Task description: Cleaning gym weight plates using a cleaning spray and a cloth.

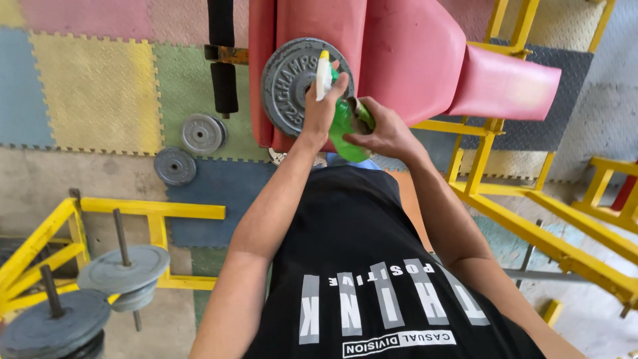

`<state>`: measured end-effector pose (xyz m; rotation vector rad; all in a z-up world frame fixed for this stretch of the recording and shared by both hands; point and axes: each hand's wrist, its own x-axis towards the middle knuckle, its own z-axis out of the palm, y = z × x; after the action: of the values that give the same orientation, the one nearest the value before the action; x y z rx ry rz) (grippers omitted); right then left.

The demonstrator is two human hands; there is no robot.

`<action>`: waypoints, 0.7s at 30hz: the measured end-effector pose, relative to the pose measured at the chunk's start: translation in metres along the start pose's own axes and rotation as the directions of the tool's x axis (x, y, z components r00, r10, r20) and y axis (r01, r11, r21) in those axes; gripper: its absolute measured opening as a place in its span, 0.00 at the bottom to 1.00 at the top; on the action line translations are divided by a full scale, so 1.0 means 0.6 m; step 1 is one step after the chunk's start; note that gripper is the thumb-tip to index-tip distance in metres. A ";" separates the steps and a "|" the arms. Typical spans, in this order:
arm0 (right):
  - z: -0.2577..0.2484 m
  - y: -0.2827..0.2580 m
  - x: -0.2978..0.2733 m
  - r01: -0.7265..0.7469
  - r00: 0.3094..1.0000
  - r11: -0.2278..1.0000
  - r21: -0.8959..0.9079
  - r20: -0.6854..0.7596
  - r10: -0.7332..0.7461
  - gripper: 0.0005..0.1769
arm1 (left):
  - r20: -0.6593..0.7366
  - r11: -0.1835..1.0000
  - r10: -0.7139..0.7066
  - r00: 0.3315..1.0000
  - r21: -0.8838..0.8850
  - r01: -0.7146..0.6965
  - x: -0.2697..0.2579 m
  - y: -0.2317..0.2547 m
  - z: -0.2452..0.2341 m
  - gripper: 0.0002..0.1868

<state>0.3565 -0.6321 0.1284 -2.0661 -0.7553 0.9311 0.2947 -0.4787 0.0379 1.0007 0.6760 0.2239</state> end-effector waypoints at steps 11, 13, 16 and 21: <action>-0.076 0.184 0.156 -0.309 0.918 0.942 -0.128 -0.299 0.261 0.35 | -0.103 0.933 0.023 0.994 0.360 0.016 0.056 -0.109 0.028 0.32; -0.082 0.210 0.191 -0.285 0.928 0.948 -0.138 -0.288 0.237 0.35 | -0.095 0.940 0.037 0.995 0.342 -0.002 0.053 -0.126 0.014 0.28; -0.080 0.262 0.242 -0.227 0.940 0.963 -0.148 -0.293 0.176 0.37 | -0.077 0.975 -0.077 0.994 0.201 0.092 0.032 -0.107 0.010 0.26; -0.101 0.277 0.276 -0.200 0.955 0.965 -0.171 -0.252 0.154 0.27 | -0.167 0.948 -0.043 0.985 0.304 0.093 0.008 -0.074 -0.011 0.22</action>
<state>0.5324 -0.6253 -0.0379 -2.3984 -0.5577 0.7090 0.2886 -0.4956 -0.0032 1.2680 0.9092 0.1382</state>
